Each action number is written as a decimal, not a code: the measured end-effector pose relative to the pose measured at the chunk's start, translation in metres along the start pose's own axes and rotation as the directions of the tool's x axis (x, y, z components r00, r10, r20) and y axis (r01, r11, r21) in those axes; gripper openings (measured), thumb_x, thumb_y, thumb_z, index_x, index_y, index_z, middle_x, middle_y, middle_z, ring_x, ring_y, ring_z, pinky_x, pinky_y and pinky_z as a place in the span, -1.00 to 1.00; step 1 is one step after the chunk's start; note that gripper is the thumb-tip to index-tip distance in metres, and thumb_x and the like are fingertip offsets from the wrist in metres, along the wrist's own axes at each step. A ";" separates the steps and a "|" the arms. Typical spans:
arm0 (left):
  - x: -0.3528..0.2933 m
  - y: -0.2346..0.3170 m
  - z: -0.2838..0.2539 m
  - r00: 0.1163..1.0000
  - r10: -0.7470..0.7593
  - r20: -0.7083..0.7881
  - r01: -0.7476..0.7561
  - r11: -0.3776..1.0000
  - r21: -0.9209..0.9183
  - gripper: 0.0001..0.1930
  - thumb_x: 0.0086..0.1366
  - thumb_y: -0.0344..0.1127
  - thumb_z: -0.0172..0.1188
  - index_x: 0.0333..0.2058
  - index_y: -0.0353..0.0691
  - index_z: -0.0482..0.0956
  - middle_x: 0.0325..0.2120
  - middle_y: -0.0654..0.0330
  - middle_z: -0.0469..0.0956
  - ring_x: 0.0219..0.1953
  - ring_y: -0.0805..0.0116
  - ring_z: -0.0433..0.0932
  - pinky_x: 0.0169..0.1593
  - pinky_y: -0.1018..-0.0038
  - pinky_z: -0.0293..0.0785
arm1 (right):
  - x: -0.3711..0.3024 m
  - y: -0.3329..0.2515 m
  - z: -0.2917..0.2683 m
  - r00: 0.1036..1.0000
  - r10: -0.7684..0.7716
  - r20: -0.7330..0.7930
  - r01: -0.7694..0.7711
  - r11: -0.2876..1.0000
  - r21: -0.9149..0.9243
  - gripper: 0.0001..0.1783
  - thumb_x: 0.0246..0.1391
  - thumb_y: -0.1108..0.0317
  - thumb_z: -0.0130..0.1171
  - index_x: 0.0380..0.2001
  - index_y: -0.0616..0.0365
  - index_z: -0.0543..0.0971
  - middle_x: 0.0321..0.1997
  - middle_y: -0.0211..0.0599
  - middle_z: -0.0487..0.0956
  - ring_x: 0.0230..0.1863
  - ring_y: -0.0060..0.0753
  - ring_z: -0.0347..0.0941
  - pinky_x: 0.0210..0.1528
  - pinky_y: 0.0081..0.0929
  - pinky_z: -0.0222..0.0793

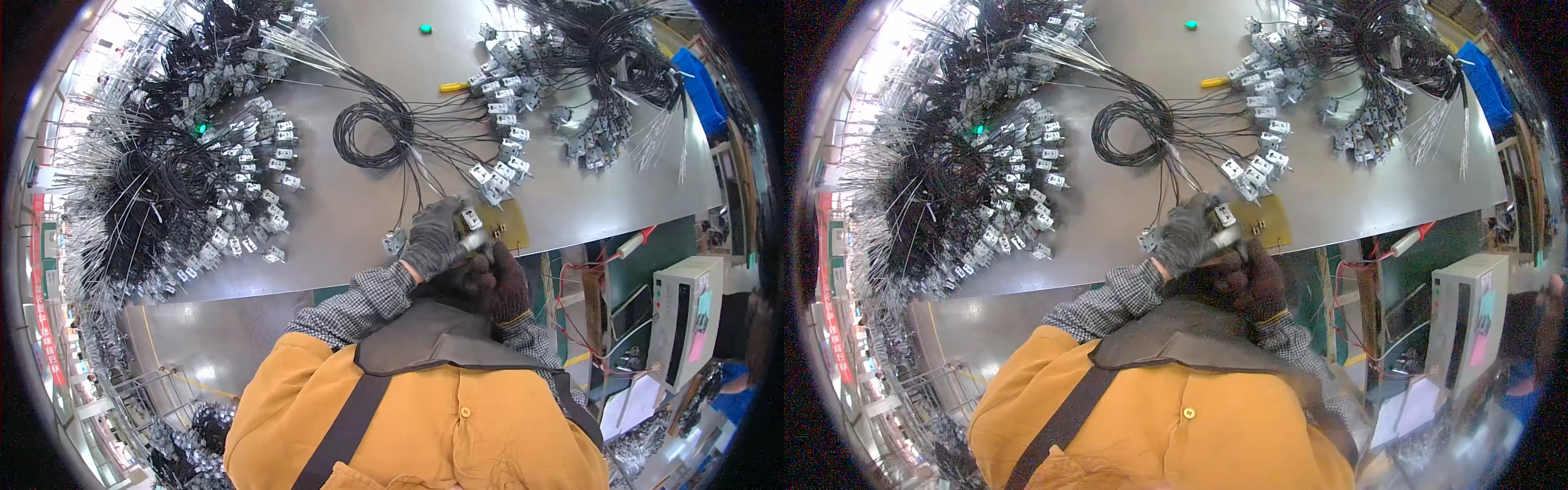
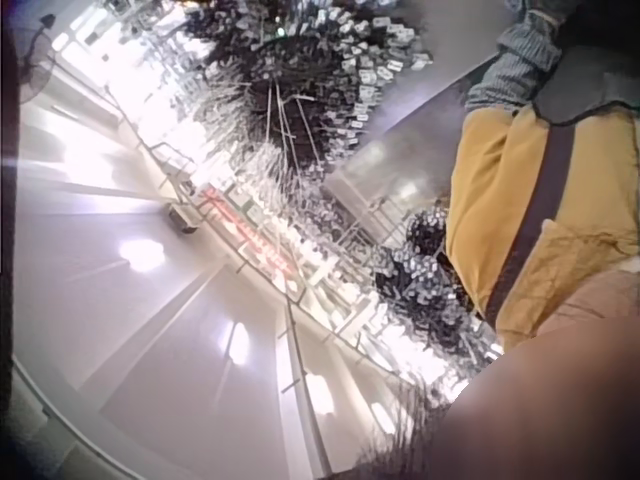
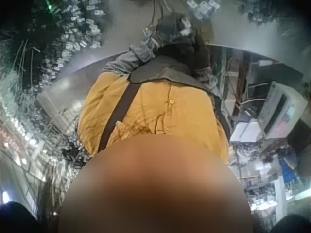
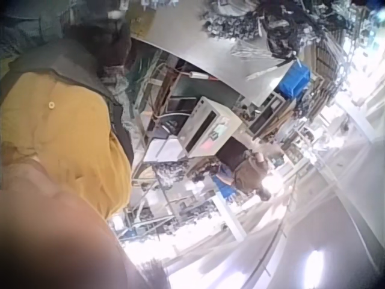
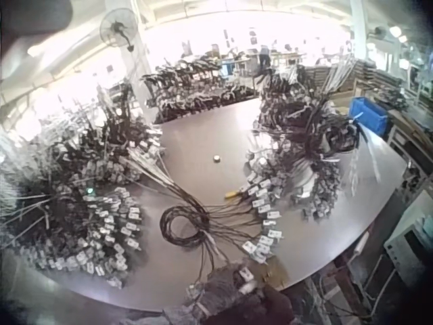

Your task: Manually organizing, bundling, and inspecting wire harnesses and electronic components at a workbench.

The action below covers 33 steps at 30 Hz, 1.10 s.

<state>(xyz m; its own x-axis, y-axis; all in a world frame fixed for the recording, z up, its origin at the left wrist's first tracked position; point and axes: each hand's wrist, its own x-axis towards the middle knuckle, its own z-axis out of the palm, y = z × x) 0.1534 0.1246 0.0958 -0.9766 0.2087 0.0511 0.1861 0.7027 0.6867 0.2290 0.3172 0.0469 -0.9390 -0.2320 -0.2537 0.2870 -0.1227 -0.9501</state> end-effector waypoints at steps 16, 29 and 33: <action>-0.019 -0.031 -0.014 0.992 0.122 -0.029 -0.122 0.992 0.020 -0.49 0.07 -0.02 0.44 -0.11 -0.24 0.57 -0.27 -0.03 0.56 -0.19 -0.03 0.59 -0.09 0.14 0.49 | 0.048 -0.056 0.000 1.000 0.019 0.006 -0.019 0.817 0.577 -0.44 0.37 0.06 -0.01 0.15 0.37 0.47 0.07 -0.14 0.57 0.04 -0.27 0.54 0.11 -0.34 0.47; 0.018 -0.023 -0.027 0.940 0.068 0.334 -0.018 0.989 -0.149 -0.54 0.36 0.12 0.15 -0.02 -0.13 0.62 -0.34 0.05 0.68 -0.26 0.10 0.69 -0.14 0.27 0.54 | 0.018 -0.071 0.003 0.995 -0.045 -0.085 0.007 0.919 -0.394 -0.68 0.30 0.21 0.14 -0.02 0.19 0.60 -0.27 -0.26 0.65 -0.31 -0.46 0.52 -0.19 -0.43 0.47; 0.019 -0.018 -0.028 0.922 0.031 0.385 0.006 0.996 -0.095 -0.53 0.36 0.07 0.17 0.03 -0.17 0.61 -0.31 0.04 0.67 -0.26 0.07 0.67 -0.07 0.24 0.55 | 0.012 -0.072 0.018 0.972 -0.226 -0.067 0.160 0.840 -0.518 -0.74 0.26 0.27 0.17 -0.08 0.19 0.59 -0.30 -0.17 0.60 -0.27 -0.32 0.54 -0.14 -0.34 0.48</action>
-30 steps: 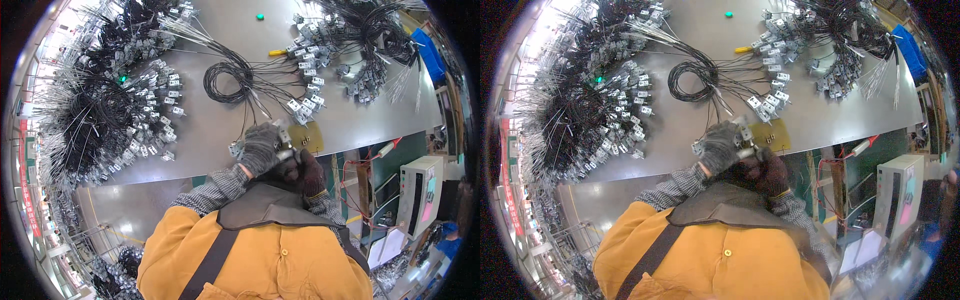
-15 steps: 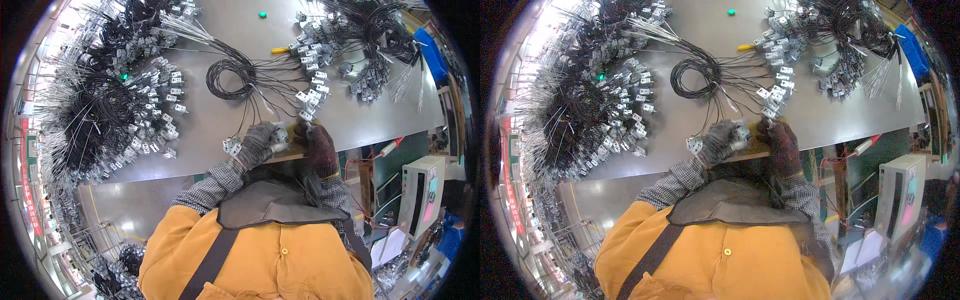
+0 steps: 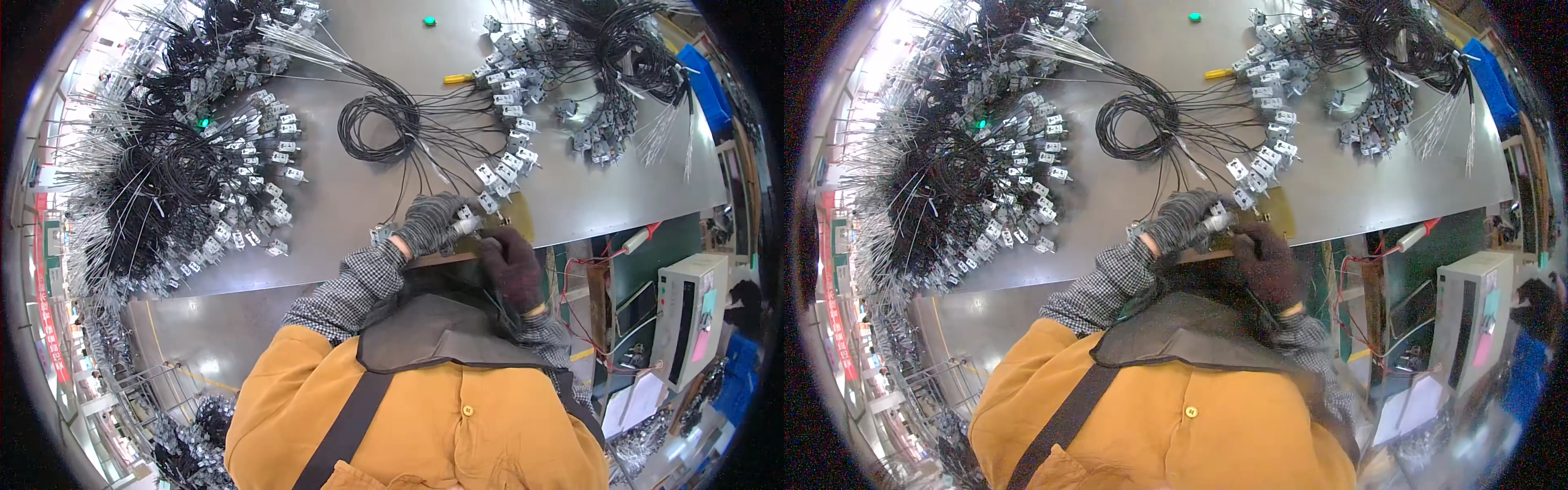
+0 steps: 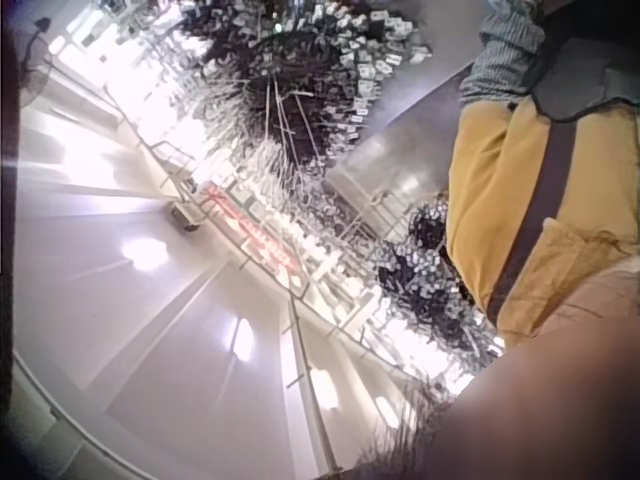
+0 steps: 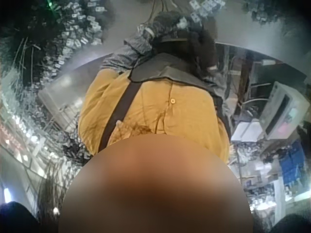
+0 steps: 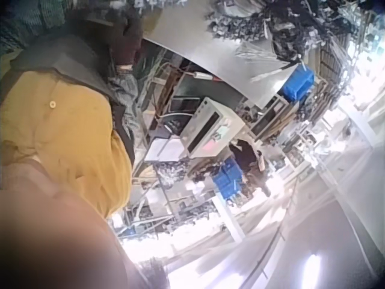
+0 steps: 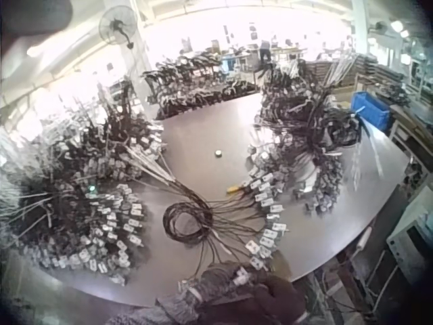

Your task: Manually organizing, bundling, and inspecting wire harnesses and electronic components at a workbench.

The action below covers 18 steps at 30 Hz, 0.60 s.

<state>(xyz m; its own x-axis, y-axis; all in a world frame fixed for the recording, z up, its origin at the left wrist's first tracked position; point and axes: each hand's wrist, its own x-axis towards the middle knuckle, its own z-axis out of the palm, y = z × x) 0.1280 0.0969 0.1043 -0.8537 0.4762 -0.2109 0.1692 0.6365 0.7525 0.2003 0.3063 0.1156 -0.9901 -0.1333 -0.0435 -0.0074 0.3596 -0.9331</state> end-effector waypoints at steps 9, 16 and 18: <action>-0.003 -0.017 0.007 0.990 0.130 -0.048 -0.119 0.973 0.196 -0.42 0.27 0.19 0.21 0.00 -0.22 0.61 -0.27 -0.03 0.63 -0.17 -0.01 0.63 -0.07 0.18 0.52 | -0.024 0.032 0.023 0.999 0.016 0.045 -0.022 0.991 0.135 -0.64 0.21 0.25 0.25 -0.01 0.21 0.54 -0.21 -0.08 0.58 -0.17 -0.20 0.55 -0.11 -0.29 0.48; -0.006 0.002 0.003 0.988 0.153 -0.031 -0.137 0.946 0.295 -0.44 0.18 0.19 0.26 -0.05 -0.16 0.64 -0.29 0.00 0.63 -0.19 0.01 0.64 -0.07 0.16 0.51 | -0.026 0.034 0.031 0.998 0.003 -0.062 -0.008 0.997 -0.073 -0.52 0.24 0.10 0.20 0.03 0.28 0.50 -0.25 -0.09 0.63 -0.28 -0.10 0.60 -0.18 -0.27 0.52; -0.007 0.000 0.010 0.988 0.139 -0.071 -0.113 0.951 0.288 -0.45 0.18 0.19 0.27 -0.07 -0.17 0.65 -0.31 0.00 0.63 -0.20 0.01 0.64 -0.08 0.15 0.51 | -0.021 0.020 0.025 0.958 0.282 0.046 -0.286 0.941 0.183 -0.55 0.24 0.13 0.21 0.01 0.27 0.50 -0.30 -0.11 0.62 -0.33 -0.15 0.58 -0.23 -0.30 0.51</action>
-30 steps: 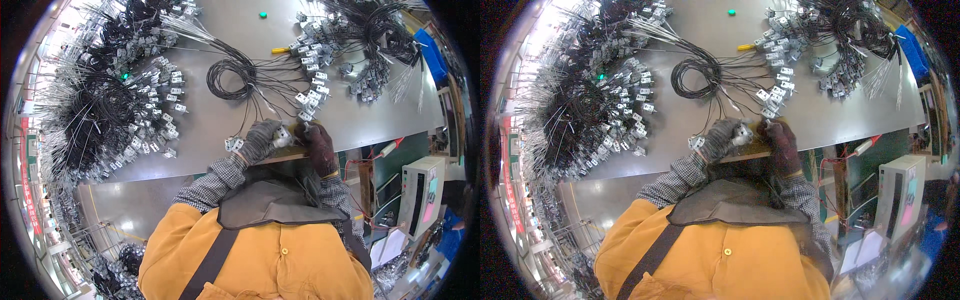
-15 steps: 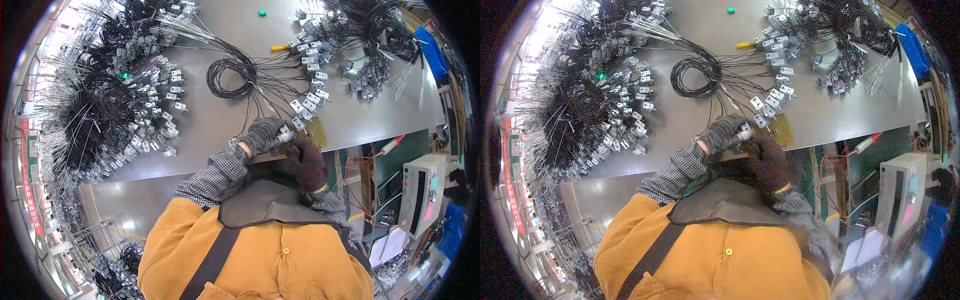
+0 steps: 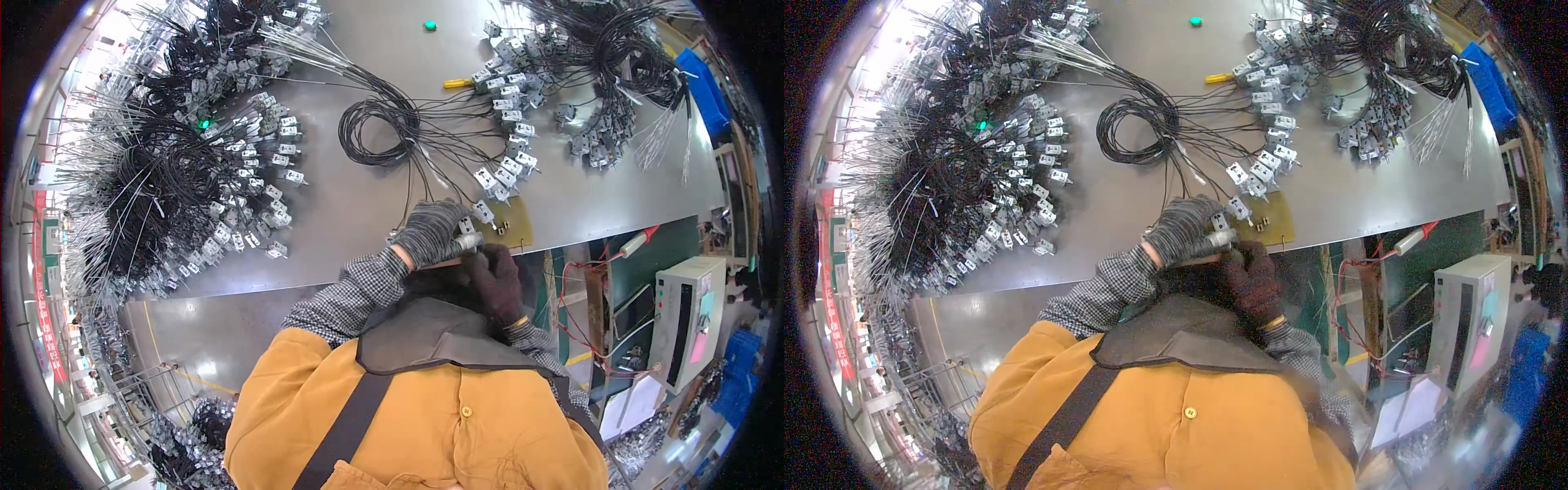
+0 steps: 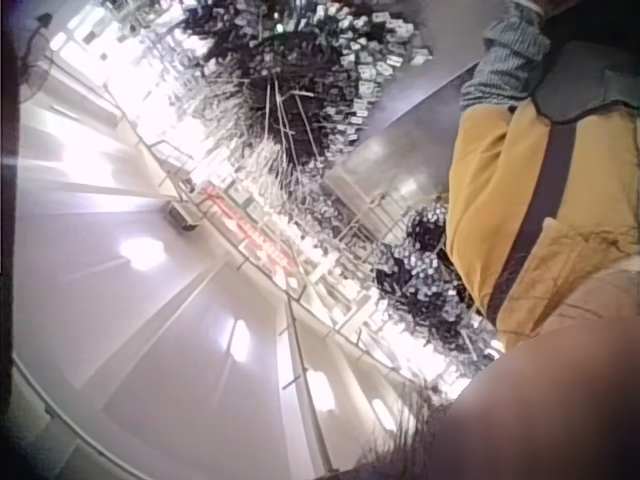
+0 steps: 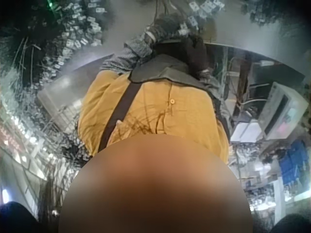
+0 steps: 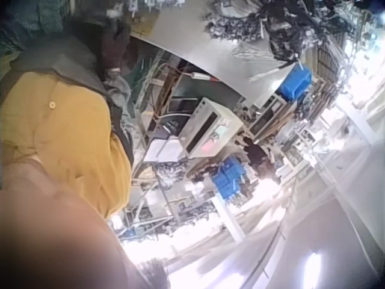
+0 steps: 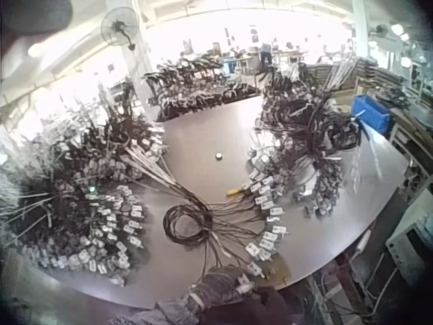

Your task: Manually organizing, bundling, and inspecting wire harnesses and electronic components at a workbench.

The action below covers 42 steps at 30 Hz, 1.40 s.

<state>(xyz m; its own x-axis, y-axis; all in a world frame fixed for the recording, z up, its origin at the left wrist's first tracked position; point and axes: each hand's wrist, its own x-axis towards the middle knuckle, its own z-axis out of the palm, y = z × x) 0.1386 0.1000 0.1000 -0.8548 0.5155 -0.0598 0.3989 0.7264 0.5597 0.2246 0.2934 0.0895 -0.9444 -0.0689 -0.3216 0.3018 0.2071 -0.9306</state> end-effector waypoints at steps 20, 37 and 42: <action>0.011 0.025 -0.004 0.973 -0.228 0.023 0.228 0.974 0.001 -0.39 0.21 0.20 0.27 -0.02 -0.25 0.58 -0.26 -0.06 0.63 -0.15 0.01 0.63 -0.03 0.14 0.51 | 0.004 -0.014 -0.015 0.995 -0.099 -0.003 0.096 0.979 -0.178 -0.57 0.25 0.22 0.16 0.08 0.25 0.45 -0.08 0.00 0.59 -0.11 -0.24 0.58 -0.12 -0.32 0.51; -0.043 0.015 0.013 0.996 -0.041 -0.085 0.063 0.959 0.278 -0.38 0.08 0.13 0.40 -0.03 -0.22 0.57 -0.25 -0.02 0.56 -0.15 0.02 0.57 0.11 0.09 0.37 | 0.045 0.025 -0.027 0.903 -0.376 0.210 0.408 0.902 -0.140 -0.61 0.38 0.19 -0.02 0.05 0.29 0.51 -0.12 -0.31 0.54 -0.17 -0.45 0.47 -0.10 -0.48 0.50; -0.041 0.012 0.014 0.918 -0.206 -0.340 0.194 0.978 -0.072 -0.48 0.09 0.04 0.43 -0.11 -0.22 0.60 -0.34 0.05 0.61 -0.19 0.00 0.58 0.02 0.12 0.44 | 0.055 -0.026 -0.024 0.975 -0.069 0.213 -0.113 0.669 0.735 -0.50 0.41 0.12 -0.09 0.17 0.30 0.45 0.05 -0.22 0.57 -0.04 -0.41 0.53 -0.06 -0.51 0.47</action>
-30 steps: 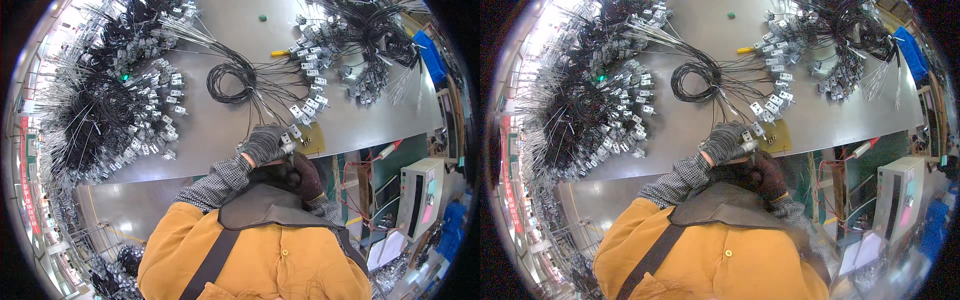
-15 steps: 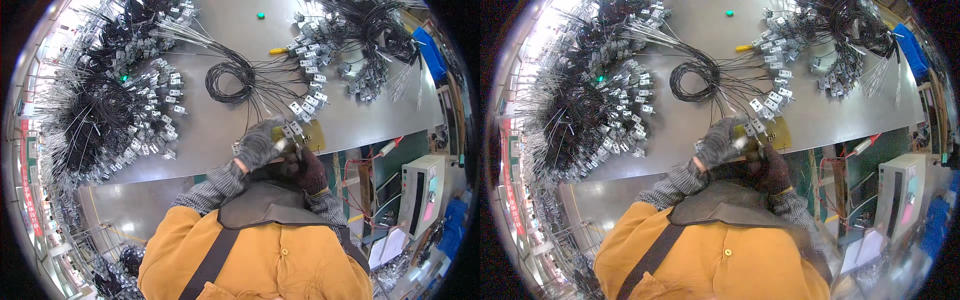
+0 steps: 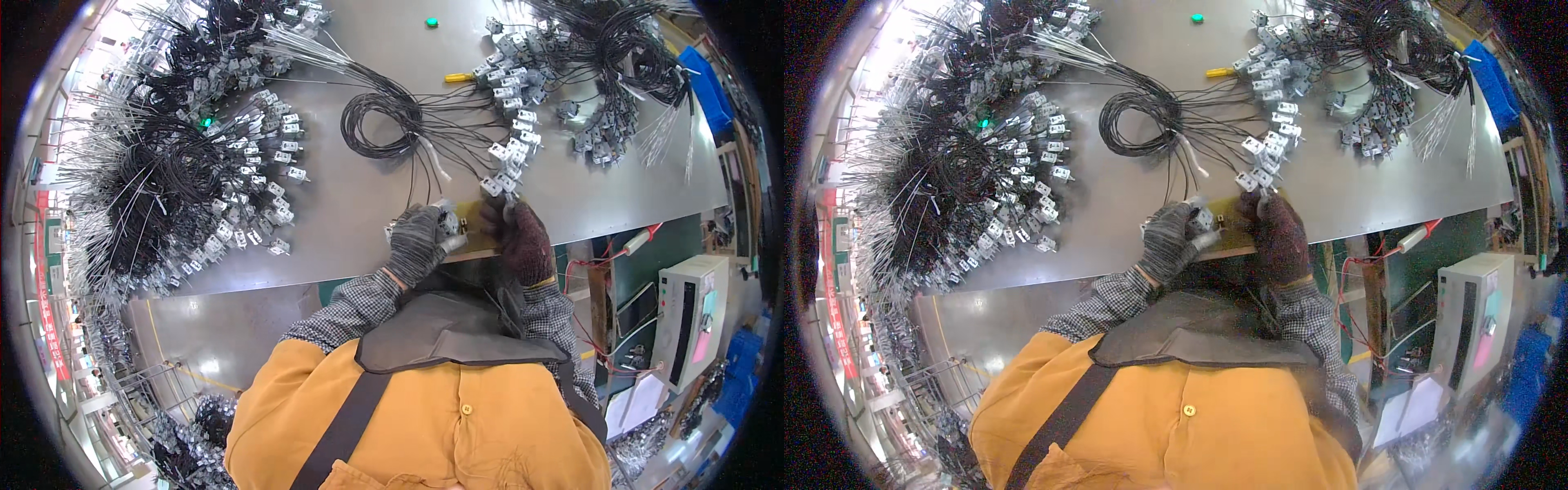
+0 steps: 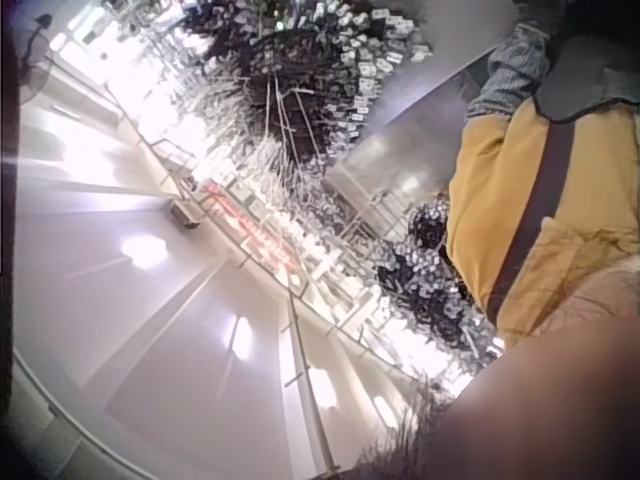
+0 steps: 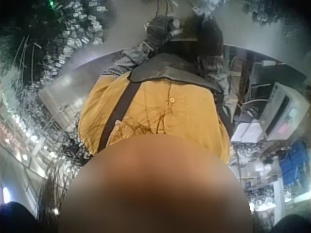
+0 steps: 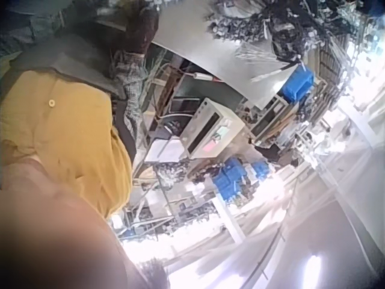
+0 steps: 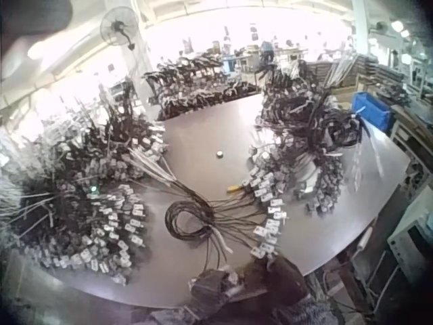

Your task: Manually organizing, bundling, and inspecting wire harnesses and electronic components at a workbench.

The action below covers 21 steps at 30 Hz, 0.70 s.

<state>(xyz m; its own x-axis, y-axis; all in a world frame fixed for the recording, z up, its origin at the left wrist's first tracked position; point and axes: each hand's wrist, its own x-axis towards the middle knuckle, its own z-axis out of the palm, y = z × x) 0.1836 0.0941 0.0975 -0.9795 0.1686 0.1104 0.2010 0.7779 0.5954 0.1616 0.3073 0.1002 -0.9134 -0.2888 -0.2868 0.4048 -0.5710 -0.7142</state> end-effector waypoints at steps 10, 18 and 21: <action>0.035 -0.013 0.004 0.958 0.140 0.249 -0.097 0.980 -0.176 -0.47 0.30 0.12 0.24 0.01 -0.22 0.56 -0.22 -0.03 0.64 -0.13 -0.03 0.62 -0.06 0.14 0.51 | -0.003 0.011 -0.019 0.981 -0.184 -0.053 0.123 0.818 -0.561 -0.58 0.38 0.13 0.00 0.05 0.27 0.53 -0.17 -0.30 0.63 -0.15 -0.50 0.54 -0.10 -0.51 0.48; 0.059 0.003 -0.006 0.888 0.040 0.458 -0.033 0.999 -0.024 -0.48 0.34 0.19 0.15 -0.02 -0.16 0.60 -0.25 0.02 0.66 -0.16 0.01 0.64 -0.07 0.18 0.52 | -0.044 0.010 0.001 0.968 -0.246 -0.050 0.084 0.506 -0.858 -0.74 0.22 0.34 0.21 -0.08 0.24 0.57 -0.31 -0.32 0.60 -0.30 -0.52 0.51 -0.23 -0.48 0.46; 0.060 0.002 -0.003 0.891 0.058 0.451 -0.031 0.997 -0.066 -0.46 0.33 0.20 0.16 -0.04 -0.18 0.61 -0.25 0.00 0.65 -0.16 0.00 0.64 -0.06 0.18 0.52 | -0.040 0.023 0.008 0.942 -0.333 0.050 0.175 0.356 -0.918 -0.74 0.18 0.37 0.25 -0.09 0.22 0.57 -0.30 -0.28 0.61 -0.29 -0.47 0.52 -0.22 -0.46 0.46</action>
<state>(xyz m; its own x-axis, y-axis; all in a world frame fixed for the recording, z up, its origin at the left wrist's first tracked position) 0.1250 0.1044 0.1076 -0.8544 0.4679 -0.2261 0.2303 0.7308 0.6426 0.2077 0.2998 0.1006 -0.9927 -0.1207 -0.0004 -0.0545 0.4512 -0.8908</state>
